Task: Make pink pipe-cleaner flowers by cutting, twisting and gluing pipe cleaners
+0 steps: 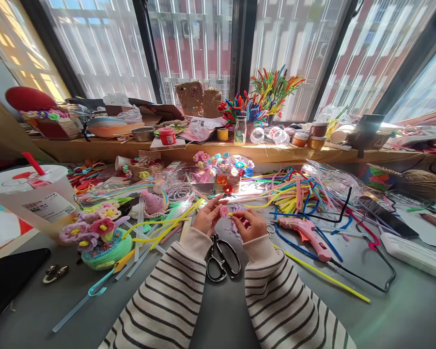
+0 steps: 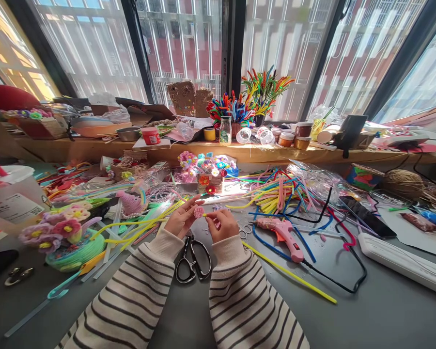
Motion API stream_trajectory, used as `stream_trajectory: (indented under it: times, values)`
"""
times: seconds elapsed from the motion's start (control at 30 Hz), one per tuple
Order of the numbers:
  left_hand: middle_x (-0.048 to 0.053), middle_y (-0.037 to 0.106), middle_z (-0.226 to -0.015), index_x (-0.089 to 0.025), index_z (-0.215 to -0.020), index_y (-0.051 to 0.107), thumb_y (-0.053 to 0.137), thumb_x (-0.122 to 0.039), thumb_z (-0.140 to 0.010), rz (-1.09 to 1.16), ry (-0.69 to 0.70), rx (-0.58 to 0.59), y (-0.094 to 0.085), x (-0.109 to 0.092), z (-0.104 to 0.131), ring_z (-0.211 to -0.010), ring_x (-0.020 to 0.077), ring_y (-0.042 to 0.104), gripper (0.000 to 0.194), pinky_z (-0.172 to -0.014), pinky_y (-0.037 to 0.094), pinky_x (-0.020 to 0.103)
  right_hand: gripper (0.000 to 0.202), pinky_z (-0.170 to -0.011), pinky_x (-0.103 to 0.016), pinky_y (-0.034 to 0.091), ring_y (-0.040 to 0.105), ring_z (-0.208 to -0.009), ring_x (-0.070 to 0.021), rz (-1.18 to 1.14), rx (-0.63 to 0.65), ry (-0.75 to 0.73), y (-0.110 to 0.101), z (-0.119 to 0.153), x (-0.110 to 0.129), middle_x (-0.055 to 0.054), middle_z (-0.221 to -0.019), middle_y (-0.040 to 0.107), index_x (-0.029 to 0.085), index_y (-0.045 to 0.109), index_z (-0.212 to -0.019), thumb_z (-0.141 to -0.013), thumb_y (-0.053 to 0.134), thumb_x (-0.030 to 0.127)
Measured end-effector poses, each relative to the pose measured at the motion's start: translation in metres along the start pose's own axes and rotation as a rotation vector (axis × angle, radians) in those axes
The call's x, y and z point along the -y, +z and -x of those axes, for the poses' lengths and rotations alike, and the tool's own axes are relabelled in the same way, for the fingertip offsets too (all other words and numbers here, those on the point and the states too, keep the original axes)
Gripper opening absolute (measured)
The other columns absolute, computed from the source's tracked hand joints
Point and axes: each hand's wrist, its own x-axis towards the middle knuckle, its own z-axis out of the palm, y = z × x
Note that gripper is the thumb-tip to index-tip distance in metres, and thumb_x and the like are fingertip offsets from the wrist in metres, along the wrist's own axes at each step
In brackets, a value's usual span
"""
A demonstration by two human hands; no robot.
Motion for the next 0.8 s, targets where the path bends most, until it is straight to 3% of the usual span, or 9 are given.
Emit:
stream_trajectory:
  times: [0.8]
  values:
    - [0.0, 0.063, -0.073, -0.021, -0.092, 0.059, 0.064, -0.016, -0.056, -0.075, -0.063, 0.061, 0.0015, 0.0029, 0.0013, -0.066, 0.0079, 0.054, 0.037, -0.068, 0.04, 0.021, 0.015, -0.043, -0.02, 0.037, 0.046, -0.046, -0.0085, 0.009, -0.003, -0.004, 0.0021, 0.0006, -0.0028, -0.001, -0.059, 0.053, 0.017, 0.061, -0.066, -0.069, 0.051, 0.027]
